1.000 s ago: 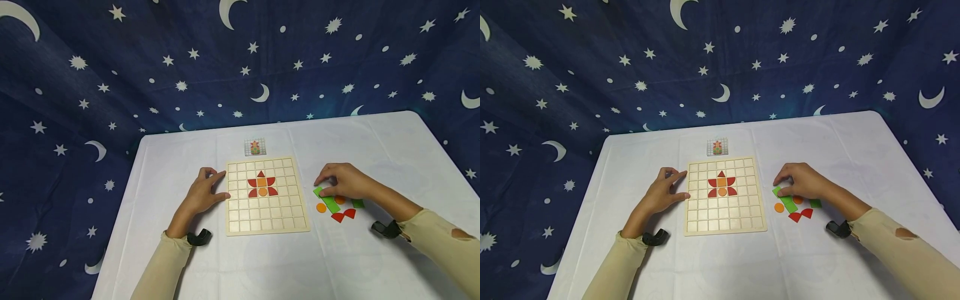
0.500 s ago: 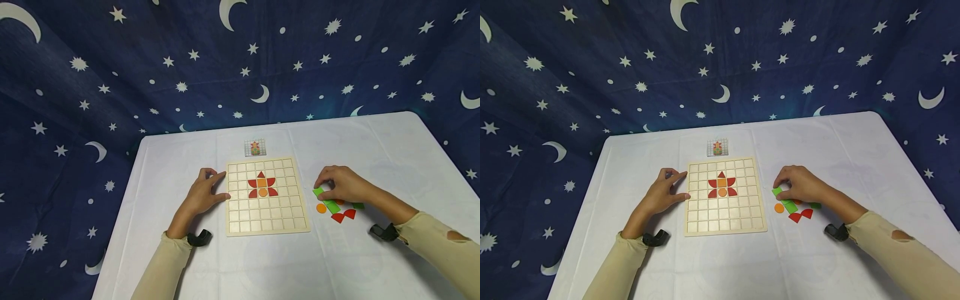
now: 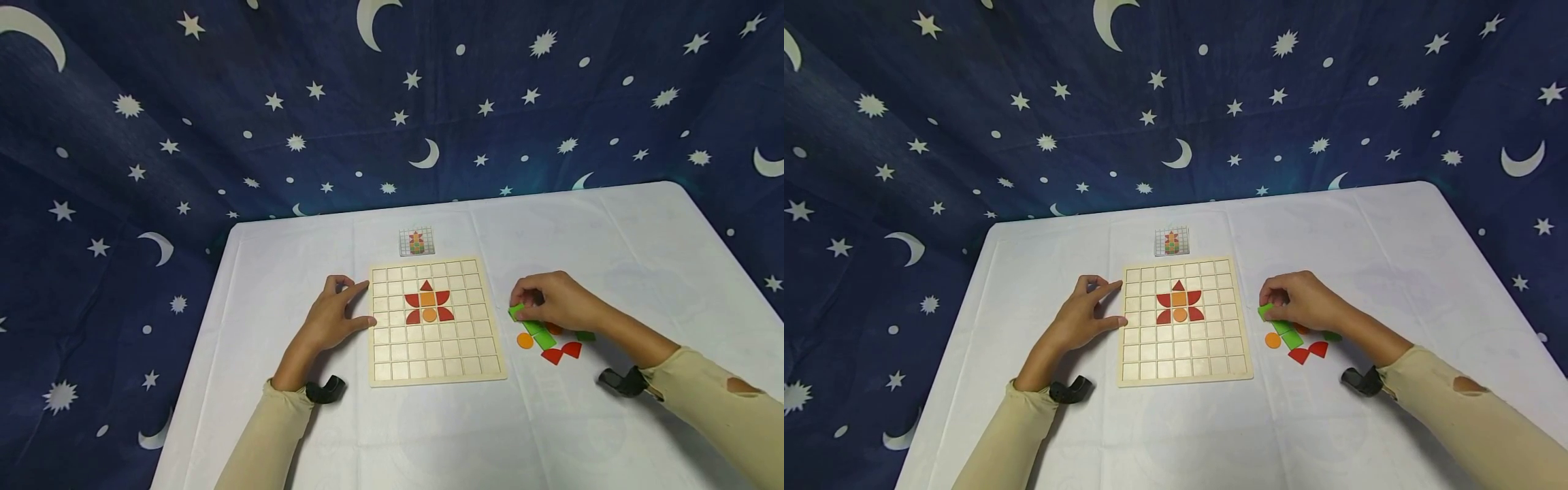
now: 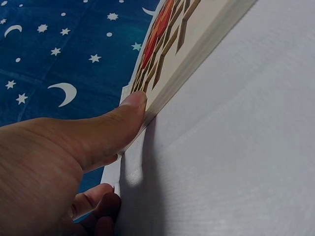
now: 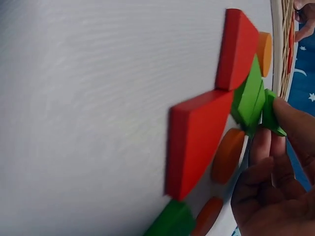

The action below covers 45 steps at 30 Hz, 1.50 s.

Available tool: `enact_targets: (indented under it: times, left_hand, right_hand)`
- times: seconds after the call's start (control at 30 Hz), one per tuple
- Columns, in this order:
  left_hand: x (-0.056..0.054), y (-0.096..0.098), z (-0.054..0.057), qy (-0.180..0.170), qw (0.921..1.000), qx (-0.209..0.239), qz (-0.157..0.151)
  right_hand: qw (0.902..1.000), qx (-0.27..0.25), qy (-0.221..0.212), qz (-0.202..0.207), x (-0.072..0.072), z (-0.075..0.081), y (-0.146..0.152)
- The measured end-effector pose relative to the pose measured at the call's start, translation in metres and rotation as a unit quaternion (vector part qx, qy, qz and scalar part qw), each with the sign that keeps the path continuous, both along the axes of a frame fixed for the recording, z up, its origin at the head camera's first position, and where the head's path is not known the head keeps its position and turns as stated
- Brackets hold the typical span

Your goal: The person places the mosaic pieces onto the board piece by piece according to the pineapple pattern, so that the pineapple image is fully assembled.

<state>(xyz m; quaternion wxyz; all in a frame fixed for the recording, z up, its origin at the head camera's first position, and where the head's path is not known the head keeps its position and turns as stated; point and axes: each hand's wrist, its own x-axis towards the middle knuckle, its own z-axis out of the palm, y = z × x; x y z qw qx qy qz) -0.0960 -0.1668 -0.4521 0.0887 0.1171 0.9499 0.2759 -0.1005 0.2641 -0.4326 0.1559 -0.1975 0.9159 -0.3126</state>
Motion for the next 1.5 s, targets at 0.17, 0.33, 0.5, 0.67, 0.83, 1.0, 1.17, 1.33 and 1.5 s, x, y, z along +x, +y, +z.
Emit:
enact_targets:
  times: [0.17,0.33,0.5,0.67,0.83,1.0,1.17,1.33,1.5]
  left_hand:
    - [0.000,0.000,0.000,0.000,1.0000,0.004,-0.001]
    - [0.000,0.000,0.001,-0.001,1.0000,0.005,-0.002]
    - [0.000,0.000,0.001,-0.001,1.0000,0.004,-0.002]
    - [0.000,0.000,0.001,-0.002,1.0000,0.002,-0.002]
    - [0.000,0.000,0.000,-0.003,1.0000,0.001,0.000]
    - [-0.001,0.000,0.000,-0.001,1.0000,0.001,-0.001]
    - [0.000,0.000,0.000,-0.002,1.0000,0.000,-0.001]
    - [0.000,0.000,0.000,-0.002,1.0000,0.000,0.001]
    - [0.000,0.000,0.000,-0.001,1.0000,0.000,-0.001]
  right_hand:
    - [0.9996,-0.007,-0.020,-0.017,-0.003,0.003,-0.006]
    - [0.9970,-0.030,-0.061,-0.036,-0.007,0.007,-0.016]
    - [0.9904,-0.072,-0.106,-0.051,-0.010,0.008,-0.028]
    - [0.9798,-0.109,-0.154,-0.064,-0.009,0.007,-0.044]
    - [0.9724,-0.134,-0.180,-0.065,-0.009,0.005,-0.060]
    - [0.9698,-0.158,-0.179,-0.052,-0.010,0.005,-0.075]
    - [0.9665,-0.179,-0.181,-0.033,-0.008,0.005,-0.091]
    - [0.9702,-0.181,-0.161,-0.001,-0.006,0.001,-0.102]
    - [0.9757,-0.175,-0.128,0.028,-0.005,0.000,-0.111]
